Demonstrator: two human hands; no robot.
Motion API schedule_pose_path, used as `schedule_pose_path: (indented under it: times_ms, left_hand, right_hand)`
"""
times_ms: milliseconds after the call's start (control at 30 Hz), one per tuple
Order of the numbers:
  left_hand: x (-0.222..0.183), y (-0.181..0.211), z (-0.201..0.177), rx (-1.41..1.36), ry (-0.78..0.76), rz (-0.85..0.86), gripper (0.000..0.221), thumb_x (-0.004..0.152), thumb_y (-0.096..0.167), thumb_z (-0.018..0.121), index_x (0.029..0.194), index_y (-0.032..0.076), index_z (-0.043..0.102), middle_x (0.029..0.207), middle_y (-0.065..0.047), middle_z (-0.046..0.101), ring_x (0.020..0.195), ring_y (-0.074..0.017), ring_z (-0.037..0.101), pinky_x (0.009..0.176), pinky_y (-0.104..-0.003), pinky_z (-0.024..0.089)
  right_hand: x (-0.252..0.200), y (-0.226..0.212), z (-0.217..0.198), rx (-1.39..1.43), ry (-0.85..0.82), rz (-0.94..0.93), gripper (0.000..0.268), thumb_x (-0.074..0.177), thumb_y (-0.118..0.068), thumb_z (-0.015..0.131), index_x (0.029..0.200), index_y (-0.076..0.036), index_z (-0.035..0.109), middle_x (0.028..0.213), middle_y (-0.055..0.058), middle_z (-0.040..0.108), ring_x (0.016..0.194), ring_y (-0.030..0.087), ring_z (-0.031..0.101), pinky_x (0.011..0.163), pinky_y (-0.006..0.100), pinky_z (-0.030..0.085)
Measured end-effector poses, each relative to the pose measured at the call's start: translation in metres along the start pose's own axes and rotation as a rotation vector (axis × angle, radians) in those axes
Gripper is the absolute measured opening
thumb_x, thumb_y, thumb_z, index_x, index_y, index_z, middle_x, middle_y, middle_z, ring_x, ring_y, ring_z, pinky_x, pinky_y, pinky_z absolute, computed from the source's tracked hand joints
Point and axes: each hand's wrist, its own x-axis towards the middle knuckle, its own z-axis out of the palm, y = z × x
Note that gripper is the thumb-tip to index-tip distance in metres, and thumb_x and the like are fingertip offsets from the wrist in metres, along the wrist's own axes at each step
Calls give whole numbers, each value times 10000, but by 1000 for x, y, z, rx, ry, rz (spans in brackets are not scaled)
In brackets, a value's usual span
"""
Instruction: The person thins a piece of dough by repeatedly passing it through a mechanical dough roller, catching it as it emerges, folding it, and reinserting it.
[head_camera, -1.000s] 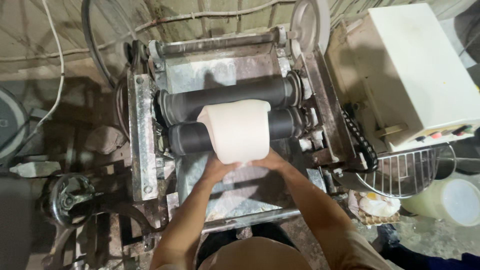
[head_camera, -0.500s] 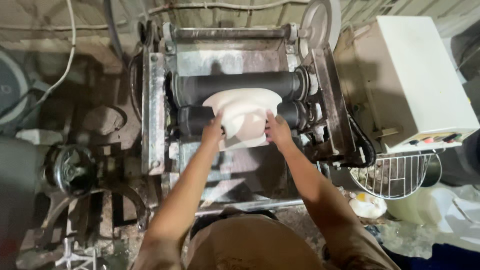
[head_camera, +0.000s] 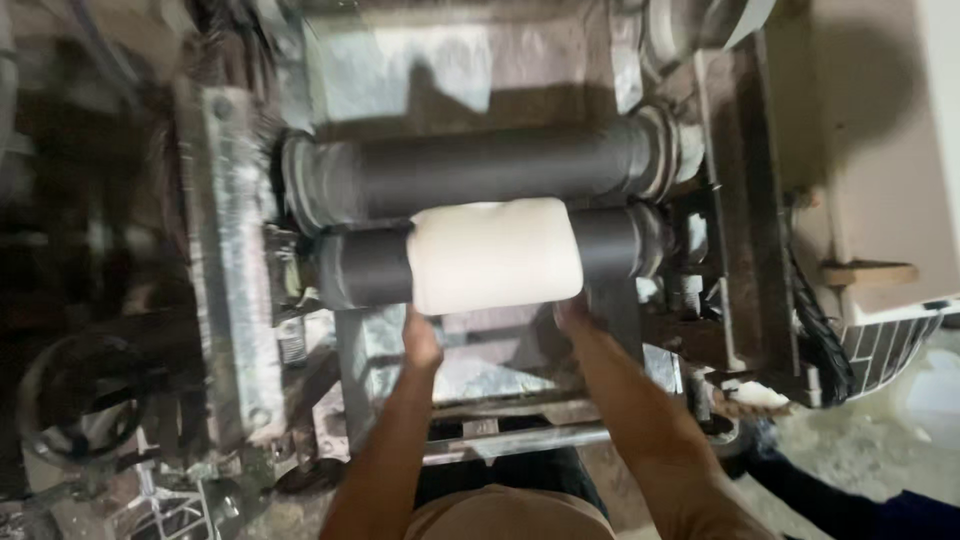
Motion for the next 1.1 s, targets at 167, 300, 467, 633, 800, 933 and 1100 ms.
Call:
schedule_pose_path:
  times_ms: [167,300,467,633,800,933,1100]
  left_hand:
    - [49,-24,45,325,-329,104,496,1170,385,371,1518,52,491,1439,-152,594,1299,-272,558,1094,-408,456]
    - [61,-10,74,384,-394,64,509,1160,399,363,1512,59,502,1387,-160,603,1244,-269,566,1048,-409,467]
    - [65,14,97,435,-406,80,526,1147,417,353,1504,67,516,1321,-170,613,1174,-266,577,991,-409,481]
    - [47,10,106,495,-380,42,544,1133,434,343,1496,74,530,1256,-180,624,1104,-263,587,933,-409,495]
    - [54,3,101,529,-342,-27,562,1120,452,334,1487,82,544,1191,-191,634,1034,-260,597,876,-410,509]
    - [51,2,85,527,-286,-156,577,1110,466,326,1481,88,555,1138,-199,643,979,-257,605,830,-410,520]
    - [-32,52,53,336,-199,-393,596,1096,483,316,1473,96,569,1073,-209,653,909,-254,616,773,-410,534]
  right_hand:
    - [31,7,27,-37,-75,-33,639,999,-524,550,1420,-42,556,1261,160,661,1055,273,636,851,435,499]
    - [40,-18,53,-22,-125,-93,636,1014,-521,523,1409,-24,564,1276,174,659,1085,280,629,883,438,493]
    - [43,-46,79,0,-188,-147,637,1031,-517,490,1397,-1,573,1295,191,657,1121,289,621,923,442,486]
    - [39,-37,80,-4,-210,-143,643,1049,-513,457,1384,21,583,1314,209,655,1158,299,613,964,446,479]
    - [45,-28,80,-23,-183,-178,653,1067,-509,424,1371,44,592,1333,226,653,1194,308,605,1004,450,472]
    - [28,-12,51,-61,-145,-203,664,1081,-505,397,1361,62,600,1348,240,652,1223,315,598,1036,453,466]
    - [-56,-4,28,-124,-182,-258,682,1099,-501,364,1348,85,609,1367,258,650,1260,324,590,1076,456,459]
